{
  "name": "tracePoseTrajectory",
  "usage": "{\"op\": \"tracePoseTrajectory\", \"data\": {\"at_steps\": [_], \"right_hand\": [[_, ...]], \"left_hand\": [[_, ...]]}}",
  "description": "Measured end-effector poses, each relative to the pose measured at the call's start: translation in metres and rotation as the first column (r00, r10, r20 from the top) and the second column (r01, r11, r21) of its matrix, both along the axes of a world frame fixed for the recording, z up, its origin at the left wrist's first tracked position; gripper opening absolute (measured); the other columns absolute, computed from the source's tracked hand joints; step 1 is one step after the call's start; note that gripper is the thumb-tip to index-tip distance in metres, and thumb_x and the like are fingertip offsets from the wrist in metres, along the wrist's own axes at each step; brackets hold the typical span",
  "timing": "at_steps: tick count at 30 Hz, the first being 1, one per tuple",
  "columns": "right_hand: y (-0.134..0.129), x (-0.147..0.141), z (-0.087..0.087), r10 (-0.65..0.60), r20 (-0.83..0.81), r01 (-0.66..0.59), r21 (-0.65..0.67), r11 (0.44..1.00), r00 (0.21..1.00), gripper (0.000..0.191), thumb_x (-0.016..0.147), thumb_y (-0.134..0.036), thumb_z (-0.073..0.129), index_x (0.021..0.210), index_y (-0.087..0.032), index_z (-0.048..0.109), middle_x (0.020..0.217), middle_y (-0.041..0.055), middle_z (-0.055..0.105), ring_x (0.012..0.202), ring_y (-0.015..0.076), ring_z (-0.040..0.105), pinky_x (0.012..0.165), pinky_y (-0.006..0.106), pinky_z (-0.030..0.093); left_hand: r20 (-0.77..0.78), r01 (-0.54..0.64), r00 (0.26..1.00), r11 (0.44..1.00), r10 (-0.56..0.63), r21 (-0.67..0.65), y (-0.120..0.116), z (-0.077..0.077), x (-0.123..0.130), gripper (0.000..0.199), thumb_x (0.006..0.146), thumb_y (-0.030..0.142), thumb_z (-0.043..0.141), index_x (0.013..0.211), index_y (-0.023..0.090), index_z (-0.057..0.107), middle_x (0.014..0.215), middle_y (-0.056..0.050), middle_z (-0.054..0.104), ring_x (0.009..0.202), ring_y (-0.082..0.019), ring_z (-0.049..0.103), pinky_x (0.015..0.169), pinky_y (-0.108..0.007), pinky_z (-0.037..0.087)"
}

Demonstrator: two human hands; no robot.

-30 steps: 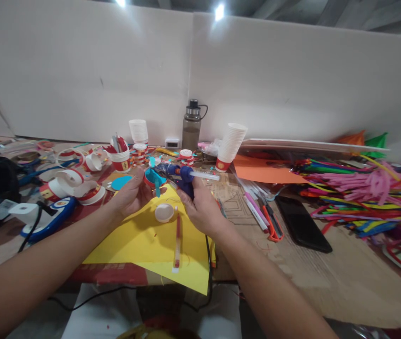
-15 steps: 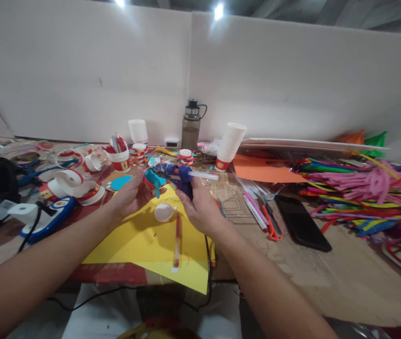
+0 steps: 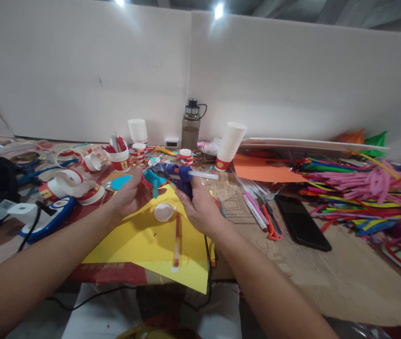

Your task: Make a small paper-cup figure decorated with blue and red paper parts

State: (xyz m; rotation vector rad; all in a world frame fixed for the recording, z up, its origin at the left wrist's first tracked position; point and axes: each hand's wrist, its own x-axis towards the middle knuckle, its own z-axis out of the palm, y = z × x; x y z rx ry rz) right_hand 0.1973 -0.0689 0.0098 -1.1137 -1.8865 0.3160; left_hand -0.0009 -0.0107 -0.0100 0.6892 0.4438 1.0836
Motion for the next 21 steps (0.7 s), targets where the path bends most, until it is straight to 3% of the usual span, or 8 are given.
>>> {"op": "tracePoseTrajectory", "data": {"at_steps": [14,21], "right_hand": [[0.0007,-0.0014,0.0007,-0.002,-0.031,0.002,-0.001,1.0,1.0,0.04,0.094,-0.035,0.049,0.131,-0.021,0.046,0.124,0.0121,0.061,0.113,0.0279,0.058,0.099,0.047,0.046],[0.0023,0.0013,0.0029,-0.065,-0.027,0.066,0.038,0.997,0.998,0.039,0.093,-0.035,0.049,0.129,-0.021,0.048,0.12,0.0115,0.062,0.111,0.0278,0.058,0.098,0.047,0.047]], "left_hand": [[-0.005,0.002,1.0,1.0,-0.002,0.005,-0.0002,0.0001,-0.0006,0.037,0.088,0.047,0.058,0.108,0.016,0.063,0.089,-0.007,0.076,0.087,-0.02,0.073,0.087,-0.036,0.058],[0.018,-0.104,0.995,0.991,0.102,0.079,0.0005,0.0031,0.0028,0.024,0.085,0.038,0.066,0.094,0.016,0.065,0.086,-0.003,0.075,0.077,-0.015,0.072,0.079,-0.03,0.059]]}}
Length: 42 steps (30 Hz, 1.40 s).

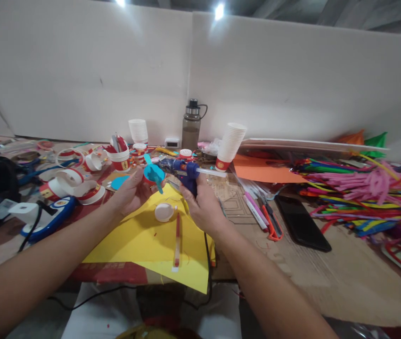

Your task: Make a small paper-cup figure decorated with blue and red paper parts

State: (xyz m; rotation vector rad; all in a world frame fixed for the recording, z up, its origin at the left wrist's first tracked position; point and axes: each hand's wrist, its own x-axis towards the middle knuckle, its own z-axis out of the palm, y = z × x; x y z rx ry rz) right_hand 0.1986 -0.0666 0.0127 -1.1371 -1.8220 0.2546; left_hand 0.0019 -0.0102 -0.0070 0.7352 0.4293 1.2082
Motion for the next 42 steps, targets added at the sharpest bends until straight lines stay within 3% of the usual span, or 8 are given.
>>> {"op": "tracePoseTrajectory", "data": {"at_steps": [4,20,26,42], "right_hand": [[0.0001,0.0006,0.0009,-0.036,0.006,0.036,0.018,0.999,0.999,0.038,0.093,-0.033,0.049,0.128,-0.02,0.049,0.118,0.0123,0.062,0.11,0.0284,0.057,0.098,0.048,0.046],[0.0019,0.0005,-0.0033,-0.022,0.028,0.023,-0.042,0.999,0.999,0.037,0.093,-0.035,0.048,0.126,-0.018,0.047,0.12,0.0142,0.061,0.11,0.0288,0.057,0.098,0.048,0.044],[0.0014,0.0005,-0.0025,-0.035,0.037,0.036,-0.028,0.999,0.999,0.036,0.093,-0.034,0.047,0.126,-0.019,0.048,0.123,0.0143,0.06,0.116,0.0297,0.054,0.101,0.048,0.042],[0.0024,0.0017,0.0029,-0.014,-0.025,0.014,-0.01,1.0,1.0,0.037,0.091,-0.033,0.048,0.126,-0.021,0.048,0.122,0.0101,0.061,0.11,0.0249,0.056,0.098,0.042,0.044]], "left_hand": [[0.009,-0.005,1.0,0.997,0.005,0.075,0.0032,-0.0019,-0.0007,0.024,0.082,0.038,0.068,0.093,0.016,0.066,0.091,-0.004,0.074,0.079,-0.015,0.07,0.075,-0.028,0.058],[-0.029,0.048,0.999,0.995,-0.045,0.09,0.0008,-0.0009,-0.0003,0.04,0.068,0.044,0.08,0.092,0.015,0.067,0.086,-0.004,0.072,0.075,-0.014,0.067,0.061,-0.021,0.054],[-0.031,0.028,0.999,0.997,-0.025,0.076,0.002,-0.0008,-0.0006,0.042,0.062,0.044,0.084,0.088,0.016,0.066,0.087,-0.003,0.073,0.075,-0.014,0.067,0.064,-0.024,0.055],[-0.045,0.001,0.999,0.994,0.004,0.108,0.0055,-0.0062,-0.0042,0.049,0.061,0.04,0.085,0.1,0.018,0.064,0.086,0.0,0.071,0.074,-0.013,0.067,0.063,-0.022,0.055]]}}
